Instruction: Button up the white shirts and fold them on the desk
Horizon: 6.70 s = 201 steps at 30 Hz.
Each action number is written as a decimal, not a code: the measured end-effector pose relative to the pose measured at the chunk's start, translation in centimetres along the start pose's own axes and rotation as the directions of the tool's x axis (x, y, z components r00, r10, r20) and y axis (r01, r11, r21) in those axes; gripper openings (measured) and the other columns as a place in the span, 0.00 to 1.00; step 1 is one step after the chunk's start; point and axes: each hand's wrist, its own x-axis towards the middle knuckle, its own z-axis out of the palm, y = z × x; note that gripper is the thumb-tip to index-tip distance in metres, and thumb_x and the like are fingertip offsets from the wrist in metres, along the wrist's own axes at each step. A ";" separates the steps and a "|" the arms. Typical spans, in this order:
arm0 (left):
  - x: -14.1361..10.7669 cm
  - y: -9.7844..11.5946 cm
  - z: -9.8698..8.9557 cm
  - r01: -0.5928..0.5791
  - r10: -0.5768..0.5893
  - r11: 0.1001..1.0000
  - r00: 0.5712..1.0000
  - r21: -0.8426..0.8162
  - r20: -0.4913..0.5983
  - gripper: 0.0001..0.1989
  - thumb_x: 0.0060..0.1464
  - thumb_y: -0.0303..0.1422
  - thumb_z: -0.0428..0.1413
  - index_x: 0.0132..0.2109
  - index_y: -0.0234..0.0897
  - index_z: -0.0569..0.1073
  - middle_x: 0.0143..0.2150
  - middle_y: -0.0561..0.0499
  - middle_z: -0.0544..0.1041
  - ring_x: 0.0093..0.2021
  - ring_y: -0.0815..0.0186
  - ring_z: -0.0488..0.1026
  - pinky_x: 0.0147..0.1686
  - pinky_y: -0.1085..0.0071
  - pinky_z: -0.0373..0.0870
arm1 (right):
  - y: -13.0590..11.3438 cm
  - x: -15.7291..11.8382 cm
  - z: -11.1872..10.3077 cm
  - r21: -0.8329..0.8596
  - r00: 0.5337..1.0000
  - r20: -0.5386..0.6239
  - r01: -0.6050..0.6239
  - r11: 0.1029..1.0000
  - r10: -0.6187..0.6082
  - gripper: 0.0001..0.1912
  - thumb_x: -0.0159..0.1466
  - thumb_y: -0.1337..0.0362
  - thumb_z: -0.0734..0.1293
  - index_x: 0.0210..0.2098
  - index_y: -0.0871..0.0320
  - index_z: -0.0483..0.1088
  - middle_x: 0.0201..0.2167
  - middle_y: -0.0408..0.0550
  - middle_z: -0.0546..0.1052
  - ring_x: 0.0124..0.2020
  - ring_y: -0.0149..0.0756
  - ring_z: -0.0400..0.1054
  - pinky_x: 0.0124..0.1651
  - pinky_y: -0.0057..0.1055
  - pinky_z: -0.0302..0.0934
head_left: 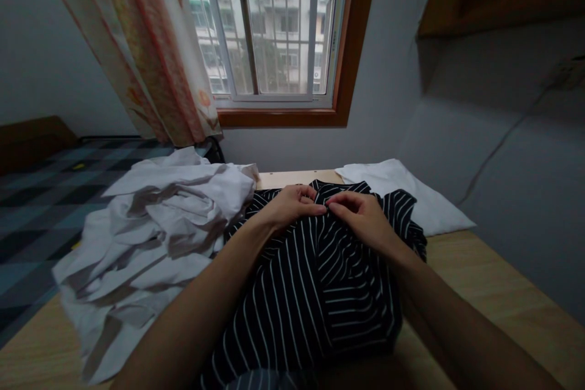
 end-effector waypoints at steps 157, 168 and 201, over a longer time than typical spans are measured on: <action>0.6 -0.8 1.9 -0.198 0.199 0.980 0.957 0.027 -0.211 0.09 0.47 0.35 0.60 0.28 0.35 0.68 0.25 0.54 0.67 0.26 0.72 0.61 0.27 0.74 0.56 | 0.5 -1.0 2.0 -0.310 0.945 -0.077 0.281 0.908 -0.318 0.05 0.60 0.66 0.65 0.33 0.55 0.73 0.35 0.48 0.73 0.39 0.39 0.68 0.45 0.40 0.62; 0.4 -0.9 1.6 -0.105 0.077 0.968 0.989 -0.230 -0.127 0.09 0.48 0.34 0.60 0.32 0.34 0.69 0.28 0.52 0.69 0.27 0.72 0.64 0.27 0.75 0.59 | 1.0 0.0 1.4 0.186 0.971 -0.210 -0.070 0.980 0.109 0.07 0.52 0.60 0.71 0.29 0.56 0.73 0.29 0.45 0.77 0.31 0.35 0.69 0.38 0.35 0.63; 1.3 -2.5 2.6 -0.352 0.383 0.923 0.869 0.154 -0.314 0.08 0.47 0.23 0.60 0.36 0.36 0.73 0.35 0.51 0.75 0.36 0.67 0.72 0.42 0.68 0.69 | 3.3 0.6 2.3 0.621 0.848 -0.341 -0.120 0.775 0.405 0.11 0.48 0.59 0.70 0.23 0.55 0.64 0.23 0.40 0.69 0.26 0.32 0.64 0.31 0.30 0.61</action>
